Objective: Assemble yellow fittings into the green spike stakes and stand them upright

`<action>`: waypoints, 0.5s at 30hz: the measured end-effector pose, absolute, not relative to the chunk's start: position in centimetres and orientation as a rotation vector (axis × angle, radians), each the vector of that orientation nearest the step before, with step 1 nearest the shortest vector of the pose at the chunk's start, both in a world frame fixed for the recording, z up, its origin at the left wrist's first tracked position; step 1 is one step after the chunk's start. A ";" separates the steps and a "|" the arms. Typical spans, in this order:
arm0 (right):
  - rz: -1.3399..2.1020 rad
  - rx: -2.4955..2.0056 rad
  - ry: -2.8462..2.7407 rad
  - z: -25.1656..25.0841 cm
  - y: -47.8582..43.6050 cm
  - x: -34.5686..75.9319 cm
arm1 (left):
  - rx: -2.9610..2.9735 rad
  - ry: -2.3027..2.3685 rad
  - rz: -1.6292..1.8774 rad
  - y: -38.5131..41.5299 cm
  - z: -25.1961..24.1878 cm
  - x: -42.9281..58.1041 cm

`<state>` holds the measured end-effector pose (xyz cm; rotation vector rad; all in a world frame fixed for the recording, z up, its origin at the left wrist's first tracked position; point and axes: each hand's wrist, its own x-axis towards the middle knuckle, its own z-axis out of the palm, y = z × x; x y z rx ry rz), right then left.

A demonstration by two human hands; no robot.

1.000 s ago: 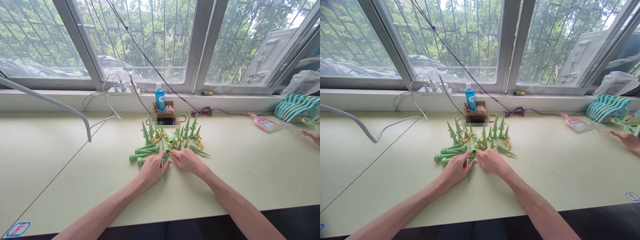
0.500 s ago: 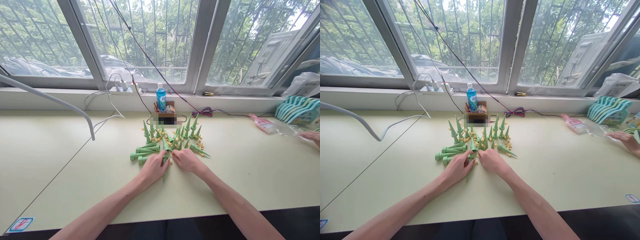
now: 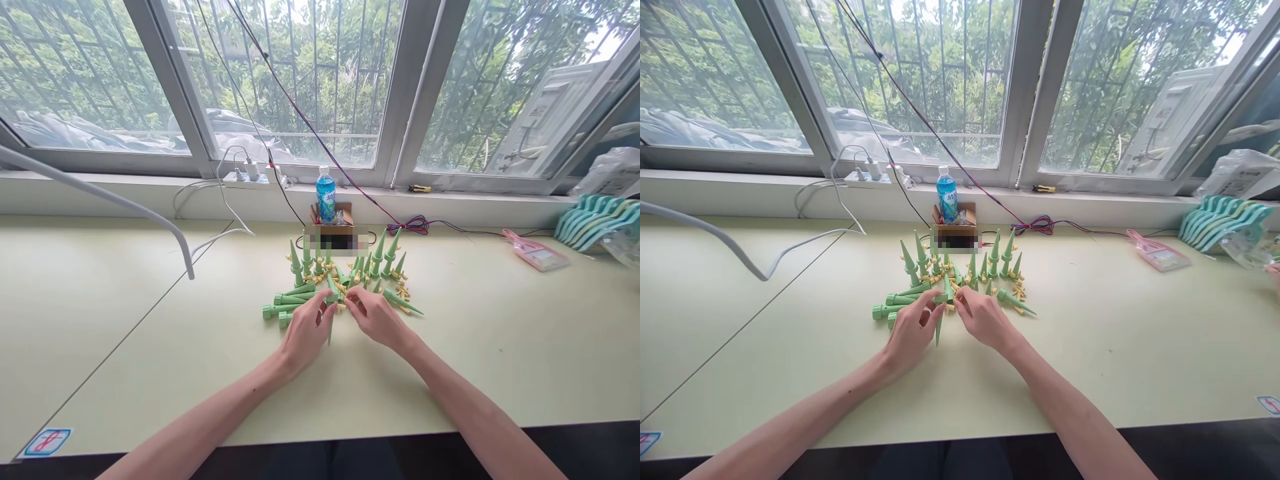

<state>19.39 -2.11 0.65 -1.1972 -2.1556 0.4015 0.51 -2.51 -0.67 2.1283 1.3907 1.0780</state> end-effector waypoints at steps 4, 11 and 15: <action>0.439 -1.122 -2.015 0.5 -2.1 19.2 | 2.023 1.406 1.180 -2.2 -0.1 0.3; 0.387 -1.027 -1.987 0.3 -2.1 19.2 | 1.966 1.400 1.242 -2.1 0.2 0.3; 0.372 -1.007 -2.005 0.2 -2.1 19.3 | 1.955 1.390 1.252 -2.1 0.2 0.3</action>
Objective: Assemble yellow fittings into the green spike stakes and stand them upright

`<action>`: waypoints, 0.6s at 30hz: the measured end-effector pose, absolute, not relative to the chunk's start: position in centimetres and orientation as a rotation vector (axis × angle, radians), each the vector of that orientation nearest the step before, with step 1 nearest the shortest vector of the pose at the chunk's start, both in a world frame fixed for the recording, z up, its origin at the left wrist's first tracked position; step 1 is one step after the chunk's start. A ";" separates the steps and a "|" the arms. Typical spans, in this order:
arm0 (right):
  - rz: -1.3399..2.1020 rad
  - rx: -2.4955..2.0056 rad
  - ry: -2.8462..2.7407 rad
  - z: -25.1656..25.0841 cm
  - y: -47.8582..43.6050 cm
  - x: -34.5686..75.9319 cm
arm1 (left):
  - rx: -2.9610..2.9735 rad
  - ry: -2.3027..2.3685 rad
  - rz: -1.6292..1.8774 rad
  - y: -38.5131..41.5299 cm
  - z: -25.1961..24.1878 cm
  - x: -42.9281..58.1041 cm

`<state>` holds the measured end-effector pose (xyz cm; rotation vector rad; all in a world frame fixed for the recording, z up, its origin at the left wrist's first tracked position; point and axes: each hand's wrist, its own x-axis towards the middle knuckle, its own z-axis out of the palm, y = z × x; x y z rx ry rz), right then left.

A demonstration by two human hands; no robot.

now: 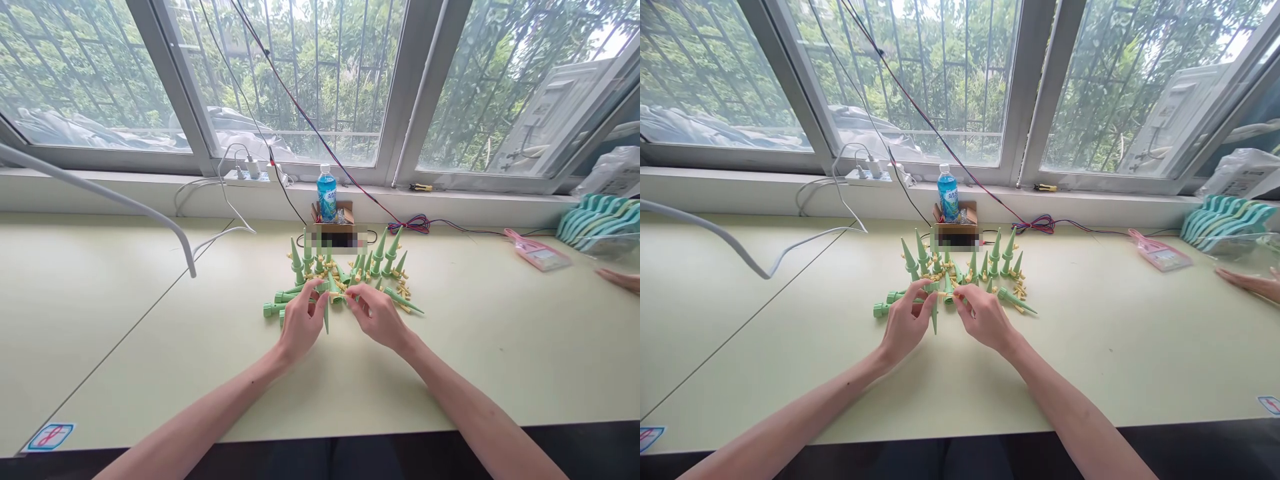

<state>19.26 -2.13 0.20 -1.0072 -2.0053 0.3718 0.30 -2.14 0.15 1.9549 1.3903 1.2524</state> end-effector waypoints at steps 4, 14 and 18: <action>0.343 -0.962 -1.991 -0.1 -1.9 19.3 | 1.943 1.382 1.268 -2.2 0.1 0.4; 0.360 -0.950 -1.997 -0.3 -1.8 19.2 | 1.979 1.330 1.274 -2.5 0.0 0.7; 0.359 -0.935 -2.012 -0.5 -1.8 19.1 | 1.978 1.322 1.269 -2.5 -0.1 0.7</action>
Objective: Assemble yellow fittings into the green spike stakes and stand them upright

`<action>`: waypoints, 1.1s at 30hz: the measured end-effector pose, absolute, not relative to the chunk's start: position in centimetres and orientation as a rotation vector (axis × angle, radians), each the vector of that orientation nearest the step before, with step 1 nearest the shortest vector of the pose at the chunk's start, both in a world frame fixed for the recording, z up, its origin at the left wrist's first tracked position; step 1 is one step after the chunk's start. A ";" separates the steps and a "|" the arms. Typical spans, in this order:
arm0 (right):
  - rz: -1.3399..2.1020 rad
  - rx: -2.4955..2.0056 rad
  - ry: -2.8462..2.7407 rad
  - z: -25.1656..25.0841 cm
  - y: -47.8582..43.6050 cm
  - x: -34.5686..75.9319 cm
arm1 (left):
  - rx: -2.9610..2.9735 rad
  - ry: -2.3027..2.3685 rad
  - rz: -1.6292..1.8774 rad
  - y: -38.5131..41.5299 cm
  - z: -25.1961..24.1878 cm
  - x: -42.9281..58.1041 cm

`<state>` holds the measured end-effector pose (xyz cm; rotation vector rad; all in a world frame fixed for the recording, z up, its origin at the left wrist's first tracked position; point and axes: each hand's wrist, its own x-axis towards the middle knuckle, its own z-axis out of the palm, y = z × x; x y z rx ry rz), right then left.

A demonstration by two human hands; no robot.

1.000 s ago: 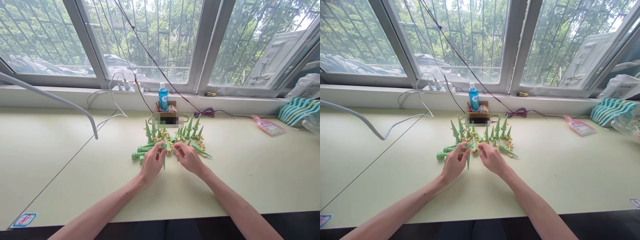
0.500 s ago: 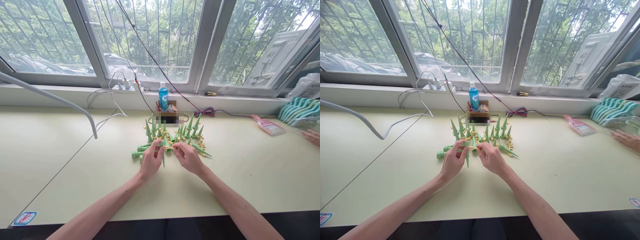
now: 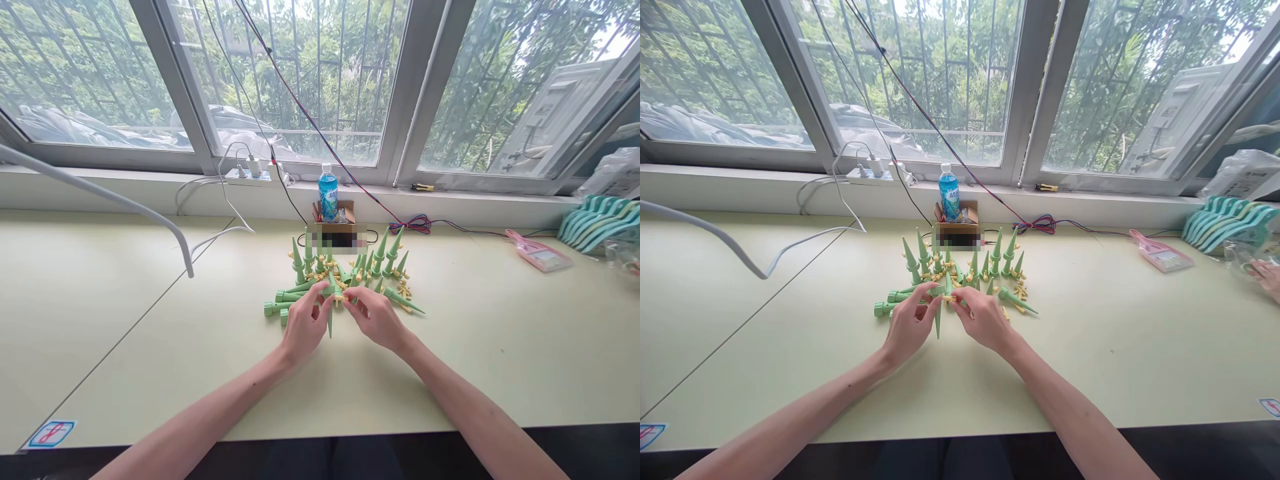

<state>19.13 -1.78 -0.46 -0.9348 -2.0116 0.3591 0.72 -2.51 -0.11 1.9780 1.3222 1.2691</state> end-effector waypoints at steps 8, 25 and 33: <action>0.369 -0.920 -2.008 -0.6 -1.7 19.2 | 2.011 1.314 1.289 -2.5 -0.3 0.7; 0.428 -0.924 -1.973 -0.7 -1.6 19.1 | 2.170 1.316 1.240 -2.6 -0.3 0.7; 0.445 -0.943 -1.978 -0.8 -1.5 19.0 | 2.179 1.323 1.238 -2.5 -0.5 0.7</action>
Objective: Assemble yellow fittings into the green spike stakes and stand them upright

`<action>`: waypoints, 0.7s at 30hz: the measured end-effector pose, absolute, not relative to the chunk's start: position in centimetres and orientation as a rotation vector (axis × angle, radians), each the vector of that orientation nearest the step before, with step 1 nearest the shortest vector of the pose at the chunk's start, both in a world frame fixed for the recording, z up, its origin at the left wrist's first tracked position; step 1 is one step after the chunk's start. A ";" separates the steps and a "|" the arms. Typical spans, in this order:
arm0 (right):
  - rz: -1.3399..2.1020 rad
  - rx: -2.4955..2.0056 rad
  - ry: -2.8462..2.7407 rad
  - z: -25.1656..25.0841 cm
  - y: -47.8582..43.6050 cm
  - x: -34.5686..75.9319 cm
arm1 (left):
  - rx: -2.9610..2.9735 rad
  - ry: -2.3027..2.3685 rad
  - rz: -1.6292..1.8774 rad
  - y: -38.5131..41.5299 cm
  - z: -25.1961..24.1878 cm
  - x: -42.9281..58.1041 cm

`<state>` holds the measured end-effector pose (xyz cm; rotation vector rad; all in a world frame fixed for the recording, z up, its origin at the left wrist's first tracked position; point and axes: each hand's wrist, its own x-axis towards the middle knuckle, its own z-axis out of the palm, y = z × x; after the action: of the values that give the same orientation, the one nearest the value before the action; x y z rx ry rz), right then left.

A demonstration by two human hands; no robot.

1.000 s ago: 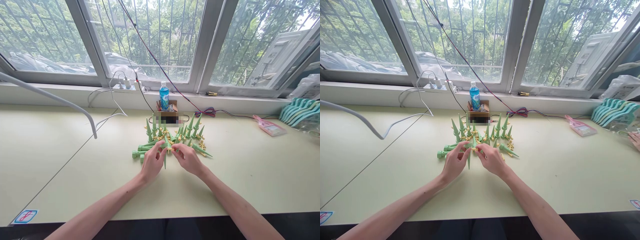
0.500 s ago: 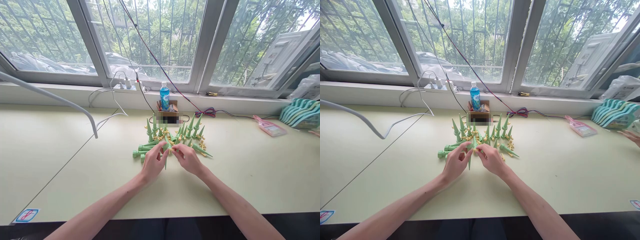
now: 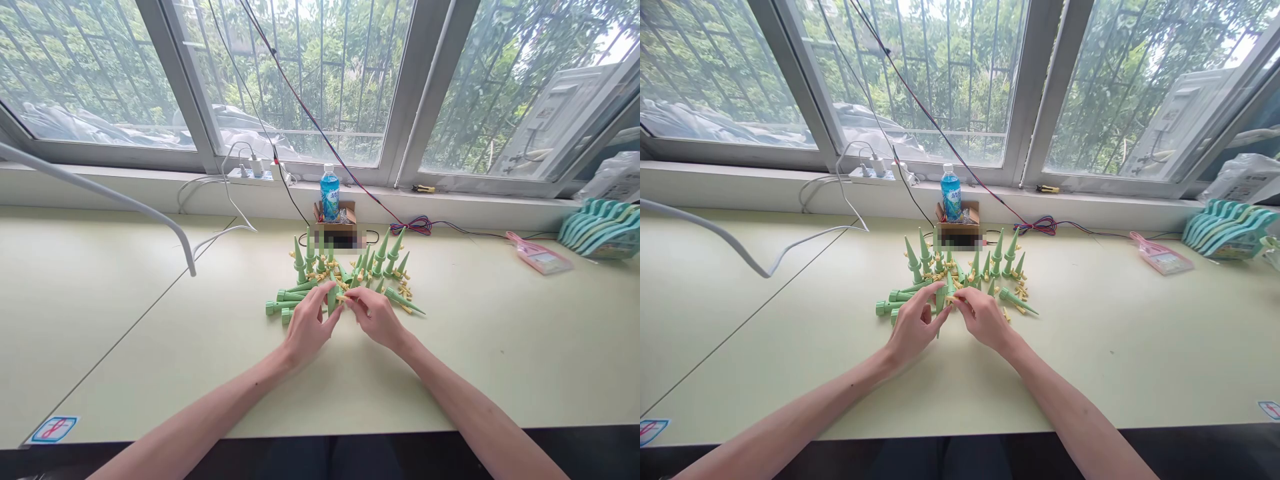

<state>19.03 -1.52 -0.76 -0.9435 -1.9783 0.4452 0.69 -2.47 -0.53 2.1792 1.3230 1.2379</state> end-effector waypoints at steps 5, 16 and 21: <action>0.470 -0.950 -1.980 -0.7 -1.5 19.0 | 2.176 1.332 1.234 -2.5 -0.6 0.7; 0.513 -0.972 -2.001 -0.5 -1.5 19.1 | 2.182 1.319 1.229 -2.7 -0.7 0.8; 0.519 -0.974 -1.997 -0.5 -1.5 19.1 | 2.172 1.325 1.222 -2.7 -0.7 0.8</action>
<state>19.10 -1.46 -0.53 -0.9741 -1.9973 0.5189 0.79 -2.72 -0.65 2.1721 1.3252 1.2224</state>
